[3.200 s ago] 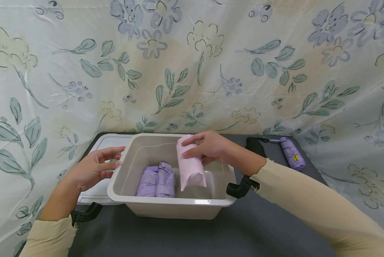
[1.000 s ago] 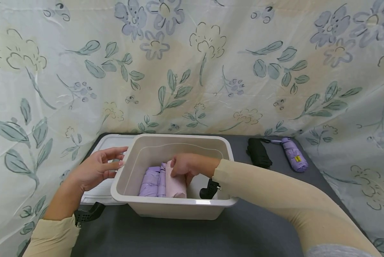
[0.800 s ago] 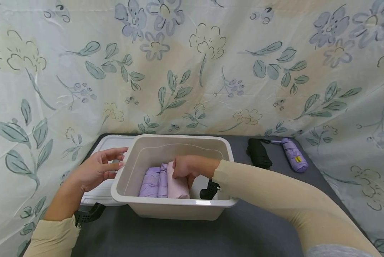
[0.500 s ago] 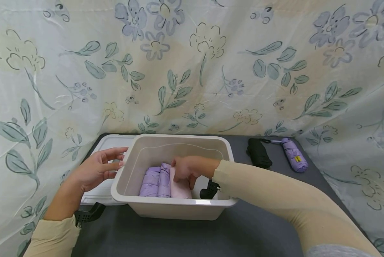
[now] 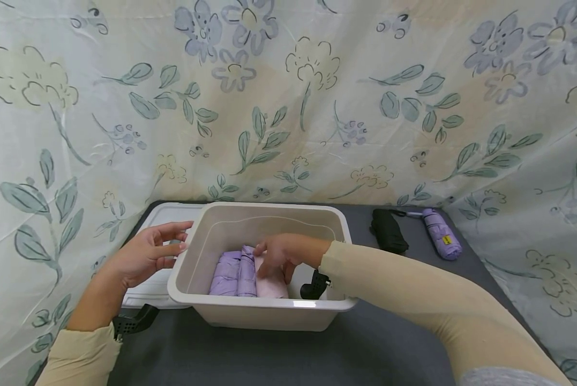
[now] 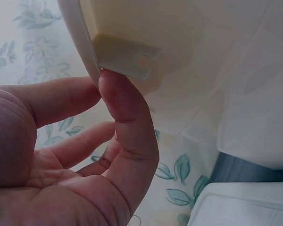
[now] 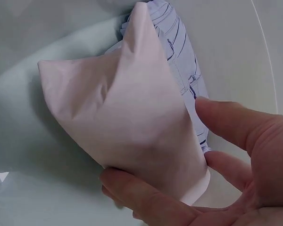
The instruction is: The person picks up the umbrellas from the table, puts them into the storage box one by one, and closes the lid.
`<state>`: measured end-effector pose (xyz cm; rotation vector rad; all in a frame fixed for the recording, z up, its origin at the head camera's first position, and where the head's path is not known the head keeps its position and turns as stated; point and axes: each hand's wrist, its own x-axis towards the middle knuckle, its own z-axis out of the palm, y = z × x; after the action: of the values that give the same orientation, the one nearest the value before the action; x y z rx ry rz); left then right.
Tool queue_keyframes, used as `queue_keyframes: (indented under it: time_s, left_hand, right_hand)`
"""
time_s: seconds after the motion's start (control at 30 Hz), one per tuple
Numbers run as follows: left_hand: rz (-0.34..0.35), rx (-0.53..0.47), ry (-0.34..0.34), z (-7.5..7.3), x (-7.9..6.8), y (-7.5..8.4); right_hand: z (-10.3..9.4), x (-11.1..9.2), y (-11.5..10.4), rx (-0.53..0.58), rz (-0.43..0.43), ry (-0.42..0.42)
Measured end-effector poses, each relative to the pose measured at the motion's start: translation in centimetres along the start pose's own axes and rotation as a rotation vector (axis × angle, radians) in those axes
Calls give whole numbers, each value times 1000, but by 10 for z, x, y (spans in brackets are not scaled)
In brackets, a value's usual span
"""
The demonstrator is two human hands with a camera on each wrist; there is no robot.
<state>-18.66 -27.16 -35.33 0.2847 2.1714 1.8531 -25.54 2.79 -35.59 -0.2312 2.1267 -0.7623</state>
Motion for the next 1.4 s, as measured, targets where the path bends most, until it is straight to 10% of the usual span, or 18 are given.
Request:
queue_keyframes:
  time_s: [0.67,1.4]
  left_hand:
    - [-23,31,13,2,2,1]
    - [-9,18,12,0,0,0]
  right_hand:
    - [-6,-4,-2,-12,-14,-36]
    - [-43,-57,2,84,-342,-62]
